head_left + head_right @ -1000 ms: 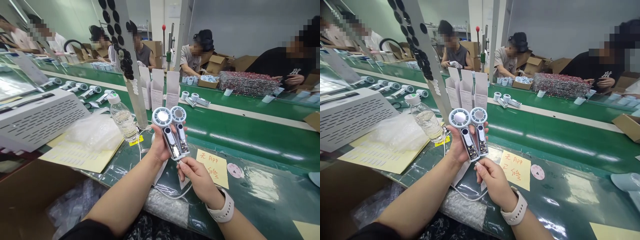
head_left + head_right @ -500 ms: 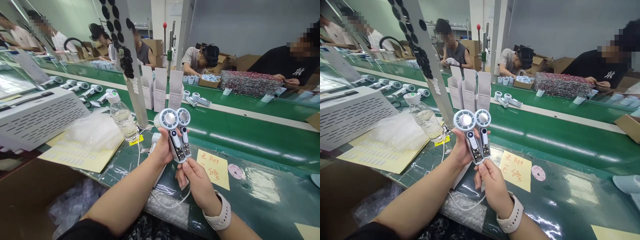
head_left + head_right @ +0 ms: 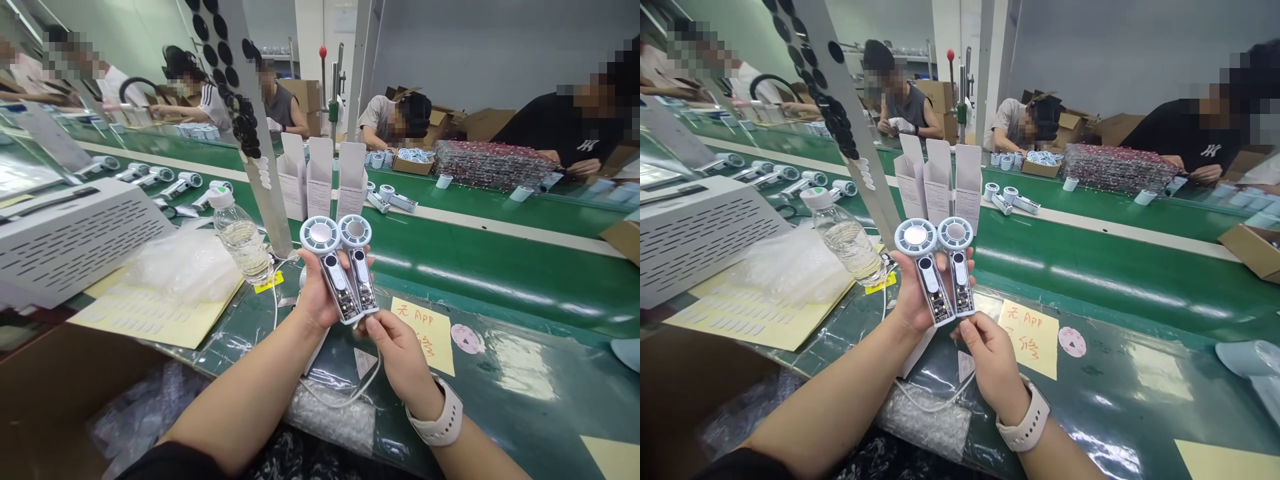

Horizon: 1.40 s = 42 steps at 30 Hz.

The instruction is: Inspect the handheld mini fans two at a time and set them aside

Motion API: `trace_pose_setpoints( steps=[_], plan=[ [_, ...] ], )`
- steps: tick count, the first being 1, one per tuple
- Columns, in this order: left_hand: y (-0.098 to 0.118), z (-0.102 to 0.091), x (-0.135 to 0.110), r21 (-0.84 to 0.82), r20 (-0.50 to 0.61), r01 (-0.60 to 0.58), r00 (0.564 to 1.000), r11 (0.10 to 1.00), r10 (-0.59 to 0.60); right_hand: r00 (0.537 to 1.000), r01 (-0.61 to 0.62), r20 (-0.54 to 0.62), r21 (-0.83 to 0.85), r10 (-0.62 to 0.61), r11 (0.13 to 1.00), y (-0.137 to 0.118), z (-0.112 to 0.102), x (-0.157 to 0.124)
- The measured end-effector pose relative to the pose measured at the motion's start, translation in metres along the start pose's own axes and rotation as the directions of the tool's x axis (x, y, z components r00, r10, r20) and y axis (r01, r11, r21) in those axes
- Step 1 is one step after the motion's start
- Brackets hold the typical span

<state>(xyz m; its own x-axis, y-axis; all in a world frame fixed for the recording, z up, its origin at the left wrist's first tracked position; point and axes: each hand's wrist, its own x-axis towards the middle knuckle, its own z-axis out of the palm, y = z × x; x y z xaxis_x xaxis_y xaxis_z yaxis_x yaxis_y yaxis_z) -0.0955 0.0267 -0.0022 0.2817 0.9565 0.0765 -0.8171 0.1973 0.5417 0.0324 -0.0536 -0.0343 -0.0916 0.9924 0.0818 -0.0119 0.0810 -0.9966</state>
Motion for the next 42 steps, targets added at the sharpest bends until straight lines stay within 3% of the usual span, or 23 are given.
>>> trace_pose_setpoints(
  steps=[8, 17, 20, 24, 29, 33, 39, 42],
  plan=[
    [-0.002, 0.003, -0.003, 0.154, 0.046, -0.087, 0.996, 0.984, 0.081, 0.991, -0.128, -0.014, 0.217, 0.134, 0.968, 0.002, 0.002, 0.001],
    [-0.01, 0.002, -0.007, 0.245, 0.064, -0.136, 0.99, 0.96, 0.124, 0.984, -0.164, -0.031, 0.212, 0.174, 0.963, 0.005, 0.005, 0.0],
    [-0.009, 0.001, -0.006, 0.238, 0.035, -0.098, 0.995, 0.966, 0.092, 0.994, -0.09, -0.064, -0.051, 0.087, 0.995, 0.002, -0.004, 0.004],
    [-0.01, 0.001, -0.004, 0.221, -0.028, -0.057, 0.997, 0.974, 0.065, 0.963, 0.08, -0.203, -0.413, -0.178, 0.907, -0.005, -0.015, 0.004],
    [-0.014, 0.0, -0.003, 0.21, -0.054, -0.033, 0.998, 0.977, 0.045, 0.947, 0.205, -0.13, -0.457, -0.293, 0.866, -0.006, -0.01, -0.002],
    [-0.014, -0.001, -0.003, 0.222, -0.065, -0.034, 0.997, 0.974, 0.05, 0.907, 0.312, -0.114, -0.464, -0.406, 0.829, -0.005, -0.006, -0.005],
    [-0.018, 0.0, -0.006, 0.232, -0.079, 0.016, 0.997, 0.972, 0.002, 0.833, 0.471, 0.019, -0.547, -0.552, 0.692, -0.005, -0.004, -0.006],
    [-0.021, 0.0, -0.008, 0.217, -0.111, 0.055, 0.993, 0.975, -0.031, 0.82, 0.482, 0.041, -0.587, -0.571, 0.65, -0.004, -0.002, -0.007]
  ],
)
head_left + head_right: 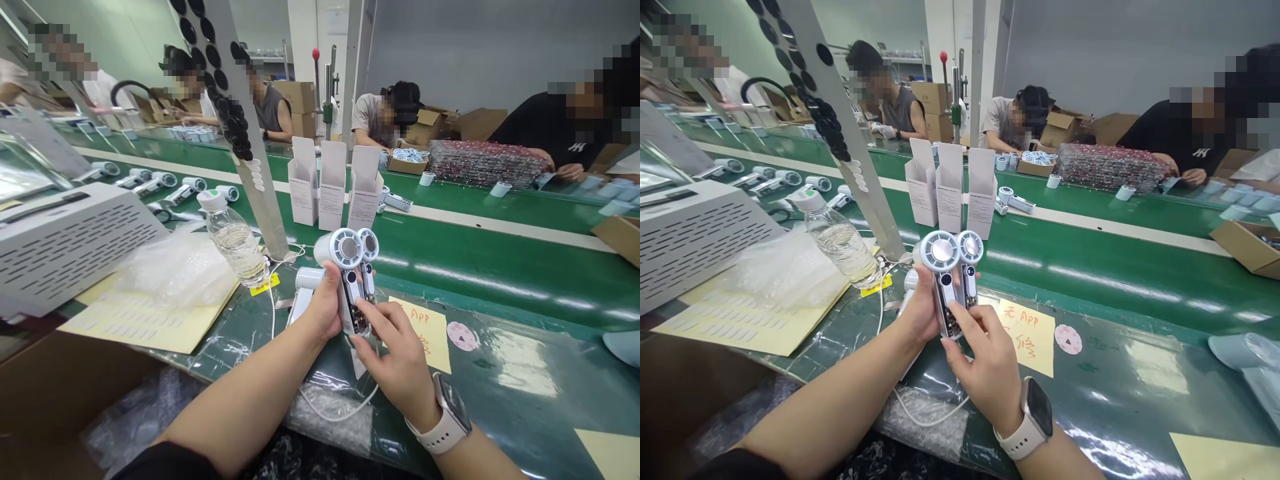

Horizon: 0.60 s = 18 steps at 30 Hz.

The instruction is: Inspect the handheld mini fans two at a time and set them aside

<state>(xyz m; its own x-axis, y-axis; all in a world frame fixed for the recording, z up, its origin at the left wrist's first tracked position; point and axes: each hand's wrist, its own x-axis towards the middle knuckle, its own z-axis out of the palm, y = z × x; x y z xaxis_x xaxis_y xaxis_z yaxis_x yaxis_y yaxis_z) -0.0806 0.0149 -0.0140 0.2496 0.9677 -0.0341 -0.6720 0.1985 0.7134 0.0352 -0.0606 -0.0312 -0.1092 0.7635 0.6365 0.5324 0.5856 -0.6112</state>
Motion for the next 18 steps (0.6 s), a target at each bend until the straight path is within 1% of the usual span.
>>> trace_pose_setpoints(
  steps=[4, 7, 10, 12, 15, 18],
  plan=[
    [-0.0012, -0.0009, -0.0006, -0.012, -0.034, 0.01, 0.999, 1.0, -0.011, 1.0, 0.012, -0.004, -0.019, -0.012, 1.0, 0.0008, 0.0017, -0.0004],
    [0.0001, -0.0009, -0.0009, -0.018, 0.01, 0.025, 1.0, 1.0, -0.025, 1.0, 0.016, 0.003, 0.007, -0.016, 1.0, 0.0011, 0.0007, 0.0006],
    [0.0019, 0.0001, -0.0011, -0.027, 0.058, 0.015, 0.998, 1.0, -0.013, 1.0, 0.016, -0.001, 0.022, -0.016, 1.0, 0.0008, -0.0014, 0.0014],
    [0.0029, 0.0007, -0.0007, -0.031, 0.068, 0.002, 0.998, 1.0, 0.0, 1.0, 0.02, -0.003, 0.034, -0.02, 0.999, 0.0007, -0.0028, 0.0017],
    [0.0037, 0.0, 0.0006, -0.045, 0.087, 0.023, 0.996, 0.999, -0.019, 1.0, 0.019, 0.0, 0.057, -0.019, 0.998, 0.0005, -0.0044, 0.002],
    [0.0042, -0.002, 0.0024, -0.06, 0.092, 0.03, 0.995, 0.998, -0.025, 1.0, -0.012, 0.001, 0.098, 0.012, 0.995, 0.0004, -0.0054, 0.0014]
  ],
)
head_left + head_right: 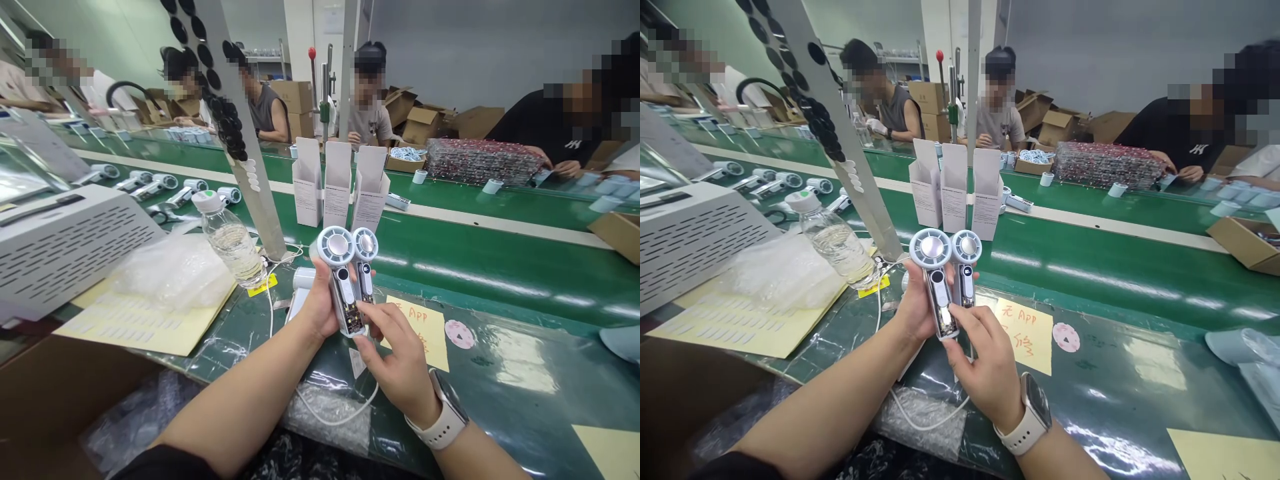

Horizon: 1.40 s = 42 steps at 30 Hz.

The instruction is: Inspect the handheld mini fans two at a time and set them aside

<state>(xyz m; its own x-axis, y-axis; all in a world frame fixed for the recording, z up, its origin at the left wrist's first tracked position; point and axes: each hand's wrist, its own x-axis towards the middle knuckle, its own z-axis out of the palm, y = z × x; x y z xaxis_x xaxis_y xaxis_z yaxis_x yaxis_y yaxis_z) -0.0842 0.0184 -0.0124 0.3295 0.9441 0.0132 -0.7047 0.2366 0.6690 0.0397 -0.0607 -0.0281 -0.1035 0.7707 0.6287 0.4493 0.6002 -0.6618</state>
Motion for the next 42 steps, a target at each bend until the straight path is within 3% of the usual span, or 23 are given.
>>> trace_pose_setpoints(
  steps=[6, 10, 13, 15, 19, 23, 26, 29, 31, 34, 36, 39, 40, 42],
  plan=[
    [0.001, 0.0, 0.0, 0.003, 0.016, -0.035, 0.999, 0.999, 0.035, 0.975, -0.197, -0.078, 0.124, 0.207, 0.973, 0.005, -0.002, -0.003],
    [0.004, 0.003, -0.001, -0.005, 0.014, -0.042, 0.999, 0.999, 0.042, 0.904, -0.389, -0.115, 0.184, 0.413, 0.903, 0.013, -0.003, -0.001],
    [0.007, 0.004, -0.002, -0.006, 0.019, -0.042, 0.999, 0.999, 0.042, 0.818, -0.569, 0.053, 0.21, 0.572, 0.795, 0.02, -0.004, 0.002],
    [0.008, 0.004, -0.002, -0.009, 0.017, -0.051, 0.999, 0.999, 0.051, 0.768, -0.64, 0.204, 0.215, 0.607, 0.738, 0.022, -0.004, 0.004],
    [0.011, 0.002, 0.0, -0.018, -0.017, -0.071, 0.997, 0.997, 0.071, 0.739, -0.672, 0.361, 0.337, 0.569, 0.659, 0.021, -0.002, 0.007],
    [0.01, 0.001, 0.0, -0.062, -0.064, -0.078, 0.995, 0.995, 0.074, 0.754, -0.656, 0.398, 0.442, 0.522, 0.611, 0.019, 0.001, 0.009],
    [0.009, 0.002, 0.0, -0.086, -0.099, -0.077, 0.993, 0.993, 0.068, 0.809, -0.587, 0.324, 0.455, 0.49, 0.67, 0.02, -0.002, 0.009],
    [0.011, 0.001, 0.004, -0.087, -0.201, -0.161, 0.969, 0.983, 0.141, 0.877, -0.476, 0.304, 0.432, 0.373, 0.766, 0.024, -0.005, 0.007],
    [0.016, -0.001, 0.007, -0.072, -0.298, -0.277, 0.923, 0.958, 0.244, 0.885, -0.43, 0.32, 0.285, 0.338, 0.857, 0.027, -0.003, 0.006],
    [0.022, -0.002, 0.01, -0.047, -0.357, -0.402, 0.862, 0.914, 0.361, 0.911, -0.34, 0.195, -0.144, 0.364, 0.929, 0.028, 0.012, 0.001],
    [0.023, -0.001, 0.009, -0.04, -0.312, -0.39, 0.88, 0.92, 0.359, 0.949, -0.186, 0.182, -0.334, 0.257, 0.924, 0.024, 0.029, -0.002],
    [0.022, 0.001, 0.005, -0.031, -0.21, -0.287, 0.938, 0.957, 0.274, 0.935, 0.044, 0.348, -0.316, 0.073, 0.948, 0.015, 0.051, -0.005],
    [0.021, 0.001, 0.004, -0.032, -0.193, -0.256, 0.95, 0.966, 0.245, 0.929, 0.05, 0.365, -0.266, 0.053, 0.963, 0.016, 0.054, -0.004],
    [0.02, 0.0, 0.004, -0.047, -0.185, -0.198, 0.965, 0.979, 0.186, 0.958, -0.093, 0.259, -0.113, 0.12, 0.989, 0.023, 0.05, 0.0]
  ],
)
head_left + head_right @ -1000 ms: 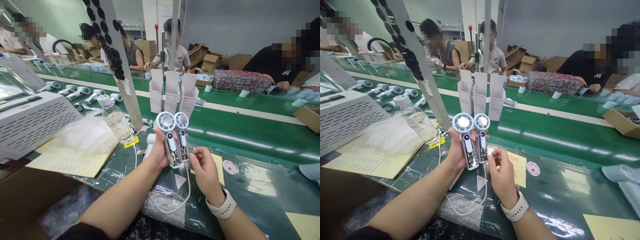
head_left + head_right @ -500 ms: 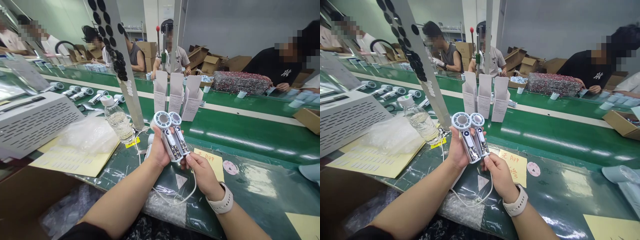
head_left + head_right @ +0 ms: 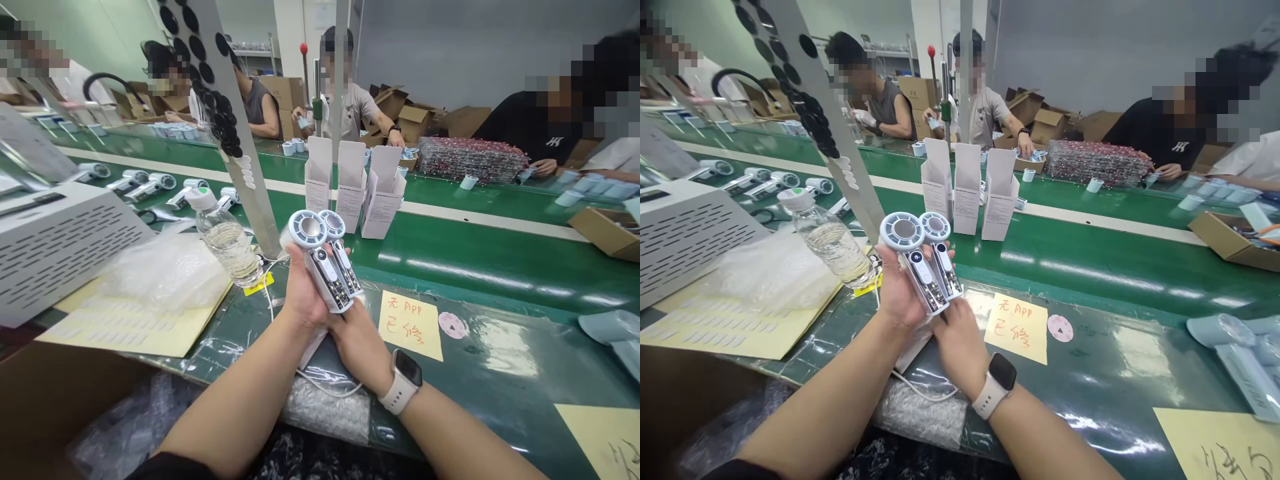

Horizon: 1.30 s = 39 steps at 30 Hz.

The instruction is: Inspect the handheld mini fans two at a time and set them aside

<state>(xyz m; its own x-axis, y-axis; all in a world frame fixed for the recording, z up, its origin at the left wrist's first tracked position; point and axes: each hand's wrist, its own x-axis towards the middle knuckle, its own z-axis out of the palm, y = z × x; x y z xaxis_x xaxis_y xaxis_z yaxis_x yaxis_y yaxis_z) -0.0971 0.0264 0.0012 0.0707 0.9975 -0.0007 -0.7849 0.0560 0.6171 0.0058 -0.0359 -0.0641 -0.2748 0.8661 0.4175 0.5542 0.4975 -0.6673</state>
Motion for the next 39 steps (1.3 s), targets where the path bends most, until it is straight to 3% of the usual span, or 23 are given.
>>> trace_pose_setpoints(
  steps=[2, 5, 8, 9, 10, 13, 15, 18, 21, 24, 31, 33, 35, 37, 39],
  plan=[
    [-0.002, -0.002, 0.001, -0.001, 0.0, 0.077, 0.997, 0.997, -0.077, 0.969, -0.133, -0.178, 0.217, 0.173, 0.967, 0.018, -0.016, 0.004],
    [-0.008, -0.007, 0.002, 0.054, 0.021, 0.236, 0.971, 0.97, -0.238, 0.833, -0.225, -0.405, 0.375, 0.378, 0.899, 0.049, -0.052, 0.008],
    [-0.02, -0.01, -0.001, 0.17, 0.065, 0.439, 0.888, 0.882, -0.455, 0.718, -0.194, -0.54, 0.45, 0.439, 0.872, 0.061, -0.083, 0.01],
    [-0.025, -0.011, -0.004, 0.213, 0.081, 0.509, 0.841, 0.834, -0.535, 0.717, -0.15, -0.548, 0.483, 0.431, 0.863, 0.06, -0.089, 0.01],
    [-0.029, -0.01, -0.006, 0.253, 0.096, 0.57, 0.789, 0.782, -0.607, 0.744, -0.098, -0.53, 0.515, 0.406, 0.852, 0.057, -0.095, 0.01],
    [-0.039, -0.008, -0.015, 0.323, 0.162, 0.662, 0.665, 0.676, -0.729, 0.915, -0.022, -0.315, 0.583, 0.252, 0.812, 0.046, -0.102, 0.009],
    [-0.042, -0.007, -0.018, 0.339, 0.222, 0.673, 0.622, 0.657, -0.751, 0.971, -0.065, -0.148, 0.59, 0.187, 0.805, 0.042, -0.104, 0.007],
    [-0.043, -0.011, -0.019, 0.376, 0.256, 0.689, 0.566, 0.62, -0.784, 0.976, -0.179, 0.003, 0.571, 0.216, 0.801, 0.043, -0.112, 0.006],
    [-0.044, -0.016, -0.019, 0.436, 0.229, 0.7, 0.522, 0.566, -0.822, 0.94, -0.34, 0.204, 0.505, 0.273, 0.794, 0.046, -0.123, 0.005],
    [-0.044, -0.018, -0.021, 0.46, 0.197, 0.702, 0.516, 0.543, -0.834, 0.898, -0.423, 0.33, 0.467, 0.29, 0.777, 0.045, -0.133, 0.004],
    [-0.042, -0.015, -0.02, 0.468, 0.139, 0.689, 0.561, 0.553, -0.816, 0.899, -0.427, 0.336, 0.53, 0.281, 0.733, 0.042, -0.138, 0.0],
    [-0.04, -0.017, -0.018, 0.44, 0.181, 0.682, 0.569, 0.584, -0.802, 0.908, -0.418, 0.276, 0.564, 0.314, 0.713, 0.048, -0.136, 0.002],
    [-0.036, -0.018, -0.015, 0.414, 0.23, 0.657, 0.594, 0.63, -0.771, 0.885, -0.443, 0.148, 0.558, 0.442, 0.702, 0.057, -0.131, 0.004],
    [-0.029, -0.017, -0.012, 0.395, 0.274, 0.611, 0.634, 0.686, -0.723, 0.807, -0.505, -0.005, 0.511, 0.59, 0.695, 0.065, -0.125, 0.006],
    [-0.02, -0.012, -0.012, 0.355, 0.321, 0.553, 0.686, 0.754, -0.653, 0.741, -0.559, -0.099, 0.459, 0.665, 0.691, 0.068, -0.115, 0.008]
  ],
)
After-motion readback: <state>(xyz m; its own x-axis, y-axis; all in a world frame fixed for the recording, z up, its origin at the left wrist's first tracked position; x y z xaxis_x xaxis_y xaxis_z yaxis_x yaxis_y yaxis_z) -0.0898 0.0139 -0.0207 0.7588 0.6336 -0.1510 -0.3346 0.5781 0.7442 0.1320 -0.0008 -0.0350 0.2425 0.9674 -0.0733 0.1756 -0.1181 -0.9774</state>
